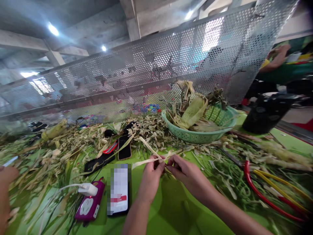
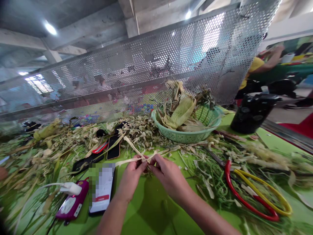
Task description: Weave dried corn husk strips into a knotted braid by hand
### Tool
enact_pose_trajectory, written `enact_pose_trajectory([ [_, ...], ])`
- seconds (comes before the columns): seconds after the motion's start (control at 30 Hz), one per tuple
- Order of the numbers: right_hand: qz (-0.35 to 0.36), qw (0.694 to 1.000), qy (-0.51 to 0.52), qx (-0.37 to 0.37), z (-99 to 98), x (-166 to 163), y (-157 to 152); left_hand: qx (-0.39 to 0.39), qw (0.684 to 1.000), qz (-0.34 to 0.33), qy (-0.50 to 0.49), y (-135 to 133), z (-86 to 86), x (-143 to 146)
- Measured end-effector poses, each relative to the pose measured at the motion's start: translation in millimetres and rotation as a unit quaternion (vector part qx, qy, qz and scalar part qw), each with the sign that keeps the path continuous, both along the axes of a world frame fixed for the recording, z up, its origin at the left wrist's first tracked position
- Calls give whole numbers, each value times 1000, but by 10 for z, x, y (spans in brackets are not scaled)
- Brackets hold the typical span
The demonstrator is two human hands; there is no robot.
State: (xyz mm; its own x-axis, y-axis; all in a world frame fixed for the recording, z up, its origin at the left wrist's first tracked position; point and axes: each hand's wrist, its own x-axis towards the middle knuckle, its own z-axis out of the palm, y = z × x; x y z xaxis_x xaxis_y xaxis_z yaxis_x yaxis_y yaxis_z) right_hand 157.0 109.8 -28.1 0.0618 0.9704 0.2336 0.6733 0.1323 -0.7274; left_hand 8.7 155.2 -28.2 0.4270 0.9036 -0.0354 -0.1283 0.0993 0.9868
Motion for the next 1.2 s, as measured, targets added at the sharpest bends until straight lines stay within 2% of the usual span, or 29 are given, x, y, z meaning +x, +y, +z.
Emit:
enact_pose_trajectory([
  [0.2, 8, 999, -43, 8, 22, 47, 17, 7, 1000, 23, 19, 2, 15, 11],
  [0.47, 19, 1000, -24, -9, 96, 59, -28, -21, 996, 76, -32, 35, -16, 7],
  [0.53, 18, 999, 22, -24, 61, 75, -4, -34, 995, 76, -59, 44, -34, 3],
  [0.63, 51, 984, 160, -64, 13, 98, 49, -72, 991, 49, -103, 51, -43, -5],
  [0.73, 80, 937, 323, -106, 10, 98, 79, -87, 989, 8, -121, 42, -28, -11],
  [0.83, 40, 900, 424, -95, 10, 79, 81, -72, 991, -6, -116, 20, -18, -8],
  [0.93, 8, 879, 471, -73, -10, 62, 78, -69, 993, -7, -96, 0, -30, 2],
  [1.03, 6, 865, 498, -61, -27, 55, 77, -72, 995, -21, -60, -16, -42, 12],
  [1.2, -20, 875, 482, -29, -45, 60, 88, -21, 998, -58, -3, -31, -38, 10],
])
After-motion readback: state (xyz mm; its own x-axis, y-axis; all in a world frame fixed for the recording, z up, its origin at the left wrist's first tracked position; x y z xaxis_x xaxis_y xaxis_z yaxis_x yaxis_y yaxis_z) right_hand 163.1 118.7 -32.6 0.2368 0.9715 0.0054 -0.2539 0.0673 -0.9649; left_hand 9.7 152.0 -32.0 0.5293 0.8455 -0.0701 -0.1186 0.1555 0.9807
